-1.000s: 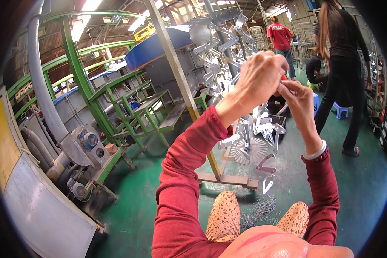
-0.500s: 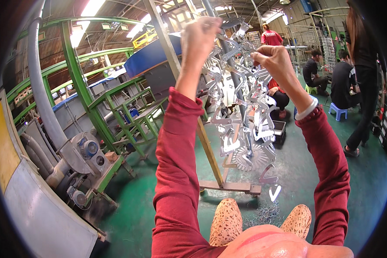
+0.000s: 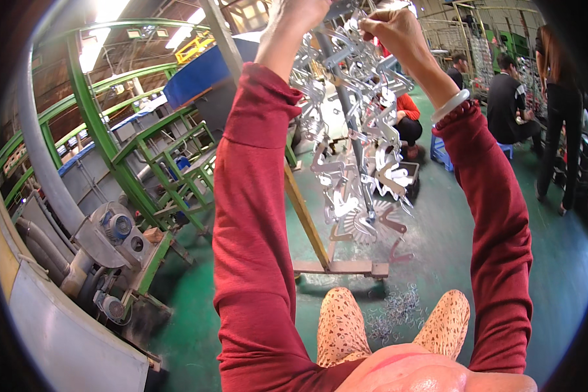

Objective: The person attaches metal pieces to hooks on a vertical rack by hand while sitting in a manufacturing environment.

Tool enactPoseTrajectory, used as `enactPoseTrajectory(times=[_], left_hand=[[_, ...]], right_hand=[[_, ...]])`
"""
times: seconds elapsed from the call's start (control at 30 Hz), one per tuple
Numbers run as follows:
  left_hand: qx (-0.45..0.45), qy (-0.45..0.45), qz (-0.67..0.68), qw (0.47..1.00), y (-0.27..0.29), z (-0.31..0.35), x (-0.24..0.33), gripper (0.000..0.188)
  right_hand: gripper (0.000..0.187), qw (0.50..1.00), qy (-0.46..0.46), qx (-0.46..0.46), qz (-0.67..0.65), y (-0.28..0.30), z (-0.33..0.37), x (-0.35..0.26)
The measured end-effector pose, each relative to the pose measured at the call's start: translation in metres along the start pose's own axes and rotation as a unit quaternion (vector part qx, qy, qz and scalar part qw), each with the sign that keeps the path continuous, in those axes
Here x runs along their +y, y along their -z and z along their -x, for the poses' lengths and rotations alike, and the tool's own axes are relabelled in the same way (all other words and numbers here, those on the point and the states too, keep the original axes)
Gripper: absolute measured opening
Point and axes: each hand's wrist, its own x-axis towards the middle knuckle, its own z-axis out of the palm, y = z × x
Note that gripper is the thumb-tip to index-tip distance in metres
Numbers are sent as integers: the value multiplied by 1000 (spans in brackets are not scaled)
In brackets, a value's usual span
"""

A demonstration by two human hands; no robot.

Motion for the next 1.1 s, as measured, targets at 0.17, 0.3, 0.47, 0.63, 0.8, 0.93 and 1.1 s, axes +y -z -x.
enactPoseTrajectory(times=[0.17,0.3,0.47,0.63,0.8,0.93,1.1], left_hand=[[37,-39,-16,998,12,23,12,15],[-41,25,-178,983,50,77,3,29],[65,10,45,997,-19,117,70,30],[5,-5,-10,1000,-14,110,89,26],[21,-22,77,997,-27,73,66,18],[-56,17,-31,998,12,57,63,16],[-75,5,22,997,2,46,14,32]], right_hand=[[19,996,-50,54,52,13,27,-34],[20,997,-27,69,-12,-6,43,-33],[22,996,-54,75,17,22,86,-26],[15,994,-65,71,46,5,98,-34],[15,989,30,141,20,9,87,-21],[14,993,-55,97,28,-4,71,-48],[34,961,-13,189,201,-55,38,28]])
